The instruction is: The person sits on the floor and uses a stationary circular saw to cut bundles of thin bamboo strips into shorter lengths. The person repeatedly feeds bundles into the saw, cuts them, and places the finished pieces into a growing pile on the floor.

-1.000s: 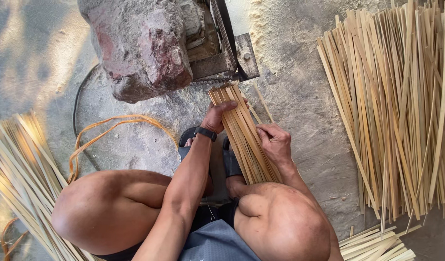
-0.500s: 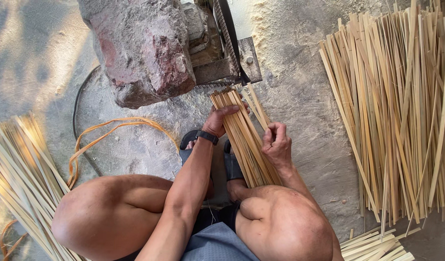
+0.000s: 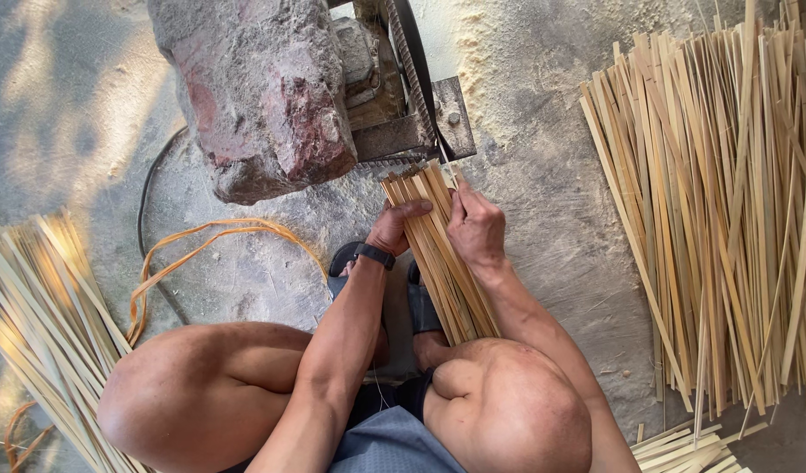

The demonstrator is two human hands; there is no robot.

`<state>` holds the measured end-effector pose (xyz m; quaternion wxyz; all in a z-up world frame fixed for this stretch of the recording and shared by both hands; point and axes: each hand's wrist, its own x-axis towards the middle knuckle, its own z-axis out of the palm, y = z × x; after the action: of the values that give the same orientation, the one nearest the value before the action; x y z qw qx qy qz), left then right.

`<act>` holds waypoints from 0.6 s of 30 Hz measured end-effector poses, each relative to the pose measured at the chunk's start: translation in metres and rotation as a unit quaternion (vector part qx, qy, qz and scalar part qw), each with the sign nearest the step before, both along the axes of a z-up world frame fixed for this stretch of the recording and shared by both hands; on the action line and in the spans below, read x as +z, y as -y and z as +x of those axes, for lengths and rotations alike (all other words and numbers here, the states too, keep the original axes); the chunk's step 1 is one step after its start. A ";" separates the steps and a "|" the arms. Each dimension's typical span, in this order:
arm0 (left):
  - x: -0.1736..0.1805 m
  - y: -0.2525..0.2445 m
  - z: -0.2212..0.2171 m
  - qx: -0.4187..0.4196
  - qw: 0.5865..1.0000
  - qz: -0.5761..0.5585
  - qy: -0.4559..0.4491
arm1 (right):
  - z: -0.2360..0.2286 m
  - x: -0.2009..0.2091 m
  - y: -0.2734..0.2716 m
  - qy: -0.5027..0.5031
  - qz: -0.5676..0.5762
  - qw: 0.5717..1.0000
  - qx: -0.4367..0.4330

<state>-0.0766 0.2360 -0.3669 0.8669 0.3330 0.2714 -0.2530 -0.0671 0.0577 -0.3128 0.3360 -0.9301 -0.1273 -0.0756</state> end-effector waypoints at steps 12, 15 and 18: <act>-0.017 -0.004 -0.002 0.008 0.999 -0.023 0.020 | -0.027 0.046 0.035 0.004 -0.073 0.997 0.008; -0.027 -0.007 -0.005 -0.006 0.999 -0.044 0.015 | -0.047 0.046 0.045 0.025 -0.036 0.999 0.019; -0.030 -0.004 -0.004 0.003 0.999 -0.022 0.027 | -0.054 0.038 0.041 -0.147 0.158 0.976 -0.002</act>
<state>-0.0808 0.2395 -0.3970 0.8820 0.3192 0.2434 -0.2470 -0.1209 0.0171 -0.2749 0.4940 -0.8663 -0.0611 0.0426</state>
